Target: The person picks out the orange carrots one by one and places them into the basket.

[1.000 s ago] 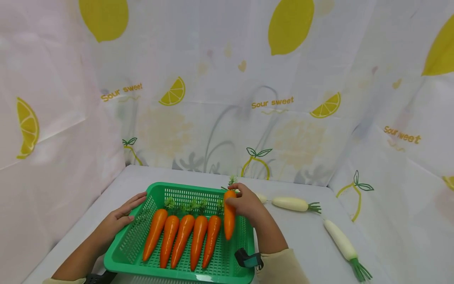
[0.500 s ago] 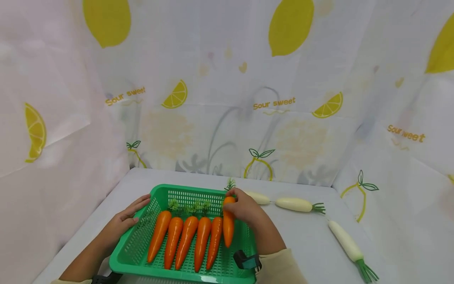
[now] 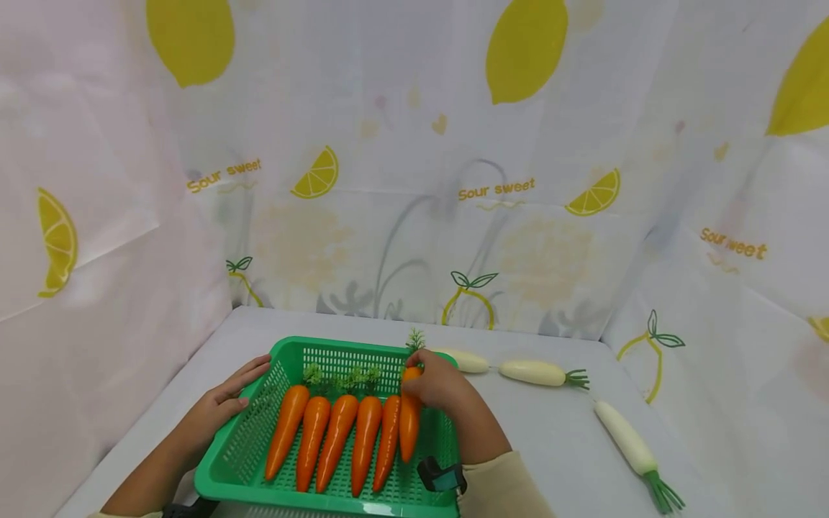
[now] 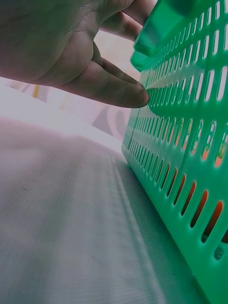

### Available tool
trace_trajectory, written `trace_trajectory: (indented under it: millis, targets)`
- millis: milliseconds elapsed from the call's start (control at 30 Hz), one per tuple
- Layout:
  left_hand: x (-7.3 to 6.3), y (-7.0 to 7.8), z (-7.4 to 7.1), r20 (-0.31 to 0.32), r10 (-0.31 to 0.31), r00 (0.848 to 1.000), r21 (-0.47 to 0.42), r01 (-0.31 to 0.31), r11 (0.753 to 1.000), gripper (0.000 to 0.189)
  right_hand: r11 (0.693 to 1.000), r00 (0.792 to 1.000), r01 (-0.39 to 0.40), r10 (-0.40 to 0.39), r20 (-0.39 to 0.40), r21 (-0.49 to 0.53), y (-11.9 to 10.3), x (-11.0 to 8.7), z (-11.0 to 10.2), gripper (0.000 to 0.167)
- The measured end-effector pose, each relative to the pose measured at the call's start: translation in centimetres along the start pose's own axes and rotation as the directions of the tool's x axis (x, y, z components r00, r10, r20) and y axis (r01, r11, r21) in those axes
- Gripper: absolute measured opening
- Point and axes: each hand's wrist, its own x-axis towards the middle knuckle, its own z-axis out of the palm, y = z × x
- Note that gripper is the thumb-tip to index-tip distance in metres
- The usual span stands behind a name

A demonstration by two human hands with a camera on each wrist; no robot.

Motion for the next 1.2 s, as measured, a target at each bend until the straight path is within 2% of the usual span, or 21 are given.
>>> trace_trajectory:
  millis: [467, 633, 800, 1033, 1200]
  targets:
    - [0.1, 0.1, -0.1, 0.011, 0.007, 1.0, 0.016, -0.007, 1.0, 0.052, 0.988, 0.999, -0.024, 0.02, -0.029, -0.15, -0.4, -0.3, 0.0, 0.036]
    - [0.1, 0.1, 0.0, 0.012, 0.006, 1.0, 0.011, -0.006, 1.0, 0.052, 0.991, 0.998, -0.046, 0.041, -0.044, -0.128, -0.4, -0.6, -0.4, 0.034]
    - [0.3, 0.1, 0.0, 0.015, 0.008, 1.0, 0.008, -0.008, 1.0, 0.053, 0.996, 0.998, -0.026, 0.021, -0.06, -0.081, -0.2, -0.9, -0.7, 0.033]
    - [0.0, -0.1, 0.0, 0.01, 0.016, 1.0, 0.017, -0.016, 1.0, 0.052, 1.0, 1.0, -0.024, 0.024, -0.017, -0.009, 0.0, -1.6, -1.0, 0.037]
    - [-0.1, -0.2, 0.0, -0.006, 0.024, 1.0, 0.025, -0.024, 0.999, 0.051, 1.0, 1.0, -0.005, 0.005, -0.009, -0.027, -0.2, -2.3, -2.1, 0.039]
